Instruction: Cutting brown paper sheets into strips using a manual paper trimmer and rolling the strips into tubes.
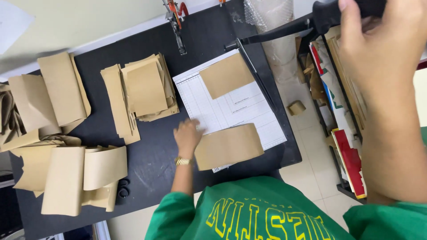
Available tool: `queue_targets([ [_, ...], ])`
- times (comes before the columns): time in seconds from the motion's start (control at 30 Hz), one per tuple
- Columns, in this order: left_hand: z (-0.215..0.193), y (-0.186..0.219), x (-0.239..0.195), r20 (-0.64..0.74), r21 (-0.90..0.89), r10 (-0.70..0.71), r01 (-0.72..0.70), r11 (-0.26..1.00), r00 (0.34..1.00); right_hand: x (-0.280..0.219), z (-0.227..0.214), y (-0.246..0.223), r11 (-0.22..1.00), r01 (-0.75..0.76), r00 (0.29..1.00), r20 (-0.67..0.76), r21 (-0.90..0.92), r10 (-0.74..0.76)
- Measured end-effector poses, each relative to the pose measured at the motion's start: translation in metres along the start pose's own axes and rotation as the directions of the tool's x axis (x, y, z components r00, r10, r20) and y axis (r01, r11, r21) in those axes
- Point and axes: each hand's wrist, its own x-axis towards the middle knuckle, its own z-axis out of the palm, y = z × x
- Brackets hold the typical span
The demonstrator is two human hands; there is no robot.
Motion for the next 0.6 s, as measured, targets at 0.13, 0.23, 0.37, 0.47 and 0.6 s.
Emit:
queue_targets([
  [0.13,-0.008,0.043,0.092,-0.624,-0.204,-0.015,-0.145,0.968,0.781,-0.001,-0.003,-0.012,0.984,-0.084,0.996,0.021,0.157,0.081],
  [0.23,-0.018,0.071,0.122,-0.485,-0.151,0.23,-0.34,0.928,0.844,-0.004,-0.005,-0.021,0.959,-0.152,0.988,0.057,0.241,0.142],
  [0.37,0.002,0.063,0.124,-0.314,0.121,0.395,-0.376,0.919,0.863,-0.011,-0.008,-0.027,0.864,-0.252,0.967,0.151,0.435,0.206],
  [0.47,0.025,0.056,0.122,-0.469,0.249,0.455,-0.382,0.89,0.757,-0.013,-0.006,-0.024,0.883,-0.29,0.956,0.148,0.369,0.252],
  [0.6,0.021,0.059,0.111,-0.544,0.515,0.676,-0.439,0.736,0.497,-0.022,0.01,-0.003,0.871,-0.236,0.972,0.12,0.431,0.204],
])
